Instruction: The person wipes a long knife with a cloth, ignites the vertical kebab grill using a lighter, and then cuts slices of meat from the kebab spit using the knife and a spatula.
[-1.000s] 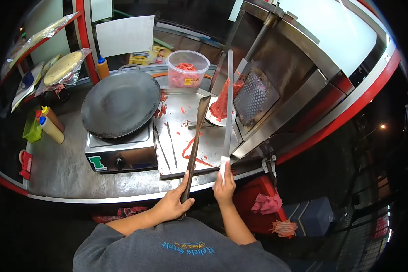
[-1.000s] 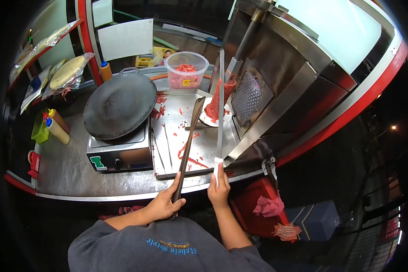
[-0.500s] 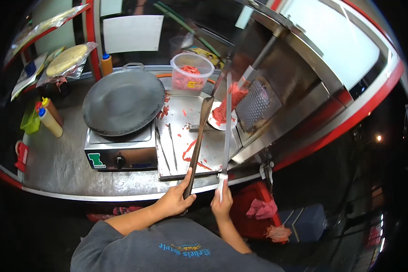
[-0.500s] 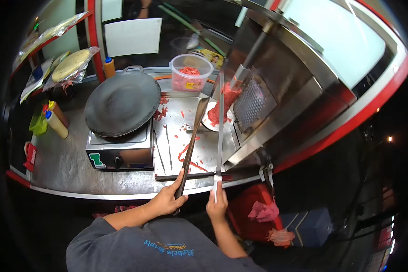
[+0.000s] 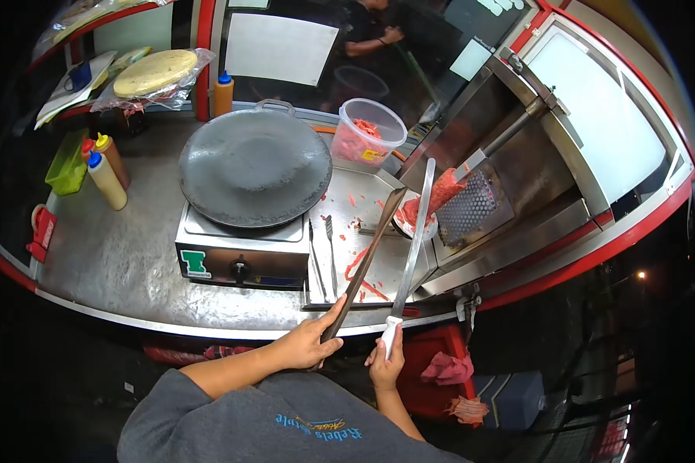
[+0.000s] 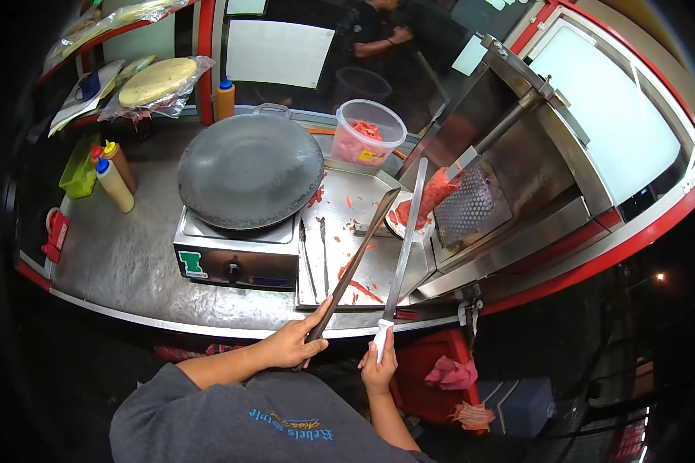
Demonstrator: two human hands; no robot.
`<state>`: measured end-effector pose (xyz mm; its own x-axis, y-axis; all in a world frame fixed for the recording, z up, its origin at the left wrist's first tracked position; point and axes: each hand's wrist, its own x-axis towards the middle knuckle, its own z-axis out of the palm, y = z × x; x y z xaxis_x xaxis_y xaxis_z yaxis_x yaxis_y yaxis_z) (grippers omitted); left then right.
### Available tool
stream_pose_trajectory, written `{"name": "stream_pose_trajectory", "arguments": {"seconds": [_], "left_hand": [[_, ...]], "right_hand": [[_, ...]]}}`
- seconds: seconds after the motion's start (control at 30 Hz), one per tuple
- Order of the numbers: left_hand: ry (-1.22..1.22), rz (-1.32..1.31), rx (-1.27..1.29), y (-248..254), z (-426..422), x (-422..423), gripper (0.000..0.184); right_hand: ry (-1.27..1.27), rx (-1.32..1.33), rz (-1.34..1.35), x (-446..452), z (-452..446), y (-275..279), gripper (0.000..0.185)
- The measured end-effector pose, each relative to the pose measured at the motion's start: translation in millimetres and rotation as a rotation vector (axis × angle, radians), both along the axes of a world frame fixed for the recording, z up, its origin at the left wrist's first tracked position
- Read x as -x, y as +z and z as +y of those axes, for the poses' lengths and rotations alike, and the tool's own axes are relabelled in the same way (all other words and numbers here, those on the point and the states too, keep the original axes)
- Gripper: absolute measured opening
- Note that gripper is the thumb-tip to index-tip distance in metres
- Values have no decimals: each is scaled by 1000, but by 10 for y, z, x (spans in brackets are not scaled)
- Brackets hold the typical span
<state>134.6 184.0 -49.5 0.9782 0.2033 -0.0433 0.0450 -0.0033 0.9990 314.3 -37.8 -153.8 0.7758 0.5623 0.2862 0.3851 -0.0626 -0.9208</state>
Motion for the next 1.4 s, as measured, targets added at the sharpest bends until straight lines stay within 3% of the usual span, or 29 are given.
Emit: {"name": "stream_pose_trajectory", "arguments": {"seconds": [0.13,0.27,0.47,0.53,0.6,0.7,0.77,0.83,0.93,1.07,1.1,1.2,1.3,1.37,1.4], "left_hand": [[-29,27,-53,-6,87,85,94],[-55,99,-68,48,95,185,95],[-57,29,-112,11,127,225,95],[-40,-59,-174,-160,121,193,95],[-69,37,-137,-74,119,188,95],[-56,75,-140,-31,56,115,96],[-66,96,-96,37,51,61,96],[-62,105,-89,79,55,9,97],[-11,-35,-176,-182,-7,-76,98],[-66,153,-97,14,-20,-83,99],[7,11,-189,-190,-87,-126,99],[-30,85,-54,48,-83,-157,99],[15,38,-162,-134,-110,-265,98],[31,18,-153,-132,-149,-294,100],[35,17,-150,-129,-158,-291,101]], "right_hand": [[-50,-105,-104,-141,318,8,58],[-140,-135,-197,-339,831,407,55],[-139,-109,-211,-32,233,-226,54],[-152,-70,-245,-100,249,-166,55],[-149,-40,-156,-251,465,146,55],[-179,35,-354,-494,731,402,57],[-172,51,-468,-541,644,173,59],[-169,74,-398,-202,309,-73,58],[-149,66,-404,96,-22,-375,56],[-171,81,-638,-396,492,179,55],[-182,89,-708,-506,643,386,55],[-204,110,-497,-334,500,337,56],[-204,134,-452,-19,-20,-198,55],[-195,127,-455,-26,-95,-303,55],[-188,113,-502,-59,17,-104,55]]}}
